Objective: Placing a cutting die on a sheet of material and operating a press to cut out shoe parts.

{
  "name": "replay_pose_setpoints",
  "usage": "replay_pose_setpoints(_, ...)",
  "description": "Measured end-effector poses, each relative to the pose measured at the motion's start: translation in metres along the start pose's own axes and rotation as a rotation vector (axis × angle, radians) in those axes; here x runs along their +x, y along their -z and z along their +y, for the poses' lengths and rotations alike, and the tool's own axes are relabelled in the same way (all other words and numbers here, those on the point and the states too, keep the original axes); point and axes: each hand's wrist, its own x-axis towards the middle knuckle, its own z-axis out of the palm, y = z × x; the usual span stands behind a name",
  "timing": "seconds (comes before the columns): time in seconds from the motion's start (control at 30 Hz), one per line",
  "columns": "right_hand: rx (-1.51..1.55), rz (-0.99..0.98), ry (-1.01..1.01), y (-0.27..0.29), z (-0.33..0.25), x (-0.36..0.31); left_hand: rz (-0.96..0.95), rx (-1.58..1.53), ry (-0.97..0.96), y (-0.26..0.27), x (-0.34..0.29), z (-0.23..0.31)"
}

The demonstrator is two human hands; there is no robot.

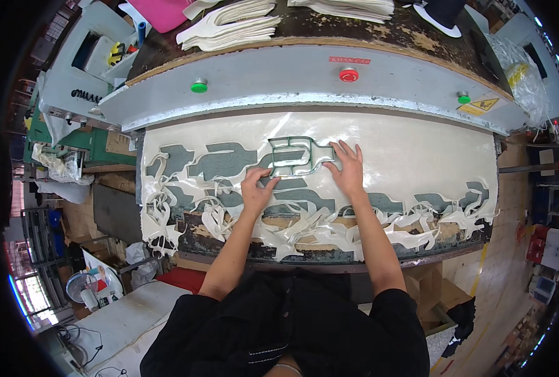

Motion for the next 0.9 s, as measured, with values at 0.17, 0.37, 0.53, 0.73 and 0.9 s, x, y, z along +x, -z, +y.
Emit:
replay_pose_setpoints(0.17, 0.025, 0.002, -0.016, -0.004, 0.002, -0.001, -0.033, -0.013, 0.013, 0.002, 0.001, 0.0)
replay_pose_setpoints(0.37, 0.057, -0.043, -0.056, -0.005, 0.006, -0.008, -0.052, -0.091, 0.089, 0.005, 0.0, -0.001)
replay_pose_setpoints(0.53, 0.013, -0.058, -0.021, -0.007, 0.003, 0.0, -0.055, -0.138, 0.116, 0.007, 0.0, -0.004)
replay_pose_setpoints(0.73, 0.014, -0.066, -0.035, -0.007, 0.003, 0.001, -0.063, -0.13, 0.063, 0.01, 0.006, 0.003)
replay_pose_setpoints(0.9, 0.011, -0.075, -0.036, -0.007, 0.001, 0.001, 0.006, -0.114, 0.052, 0.011, 0.009, 0.006)
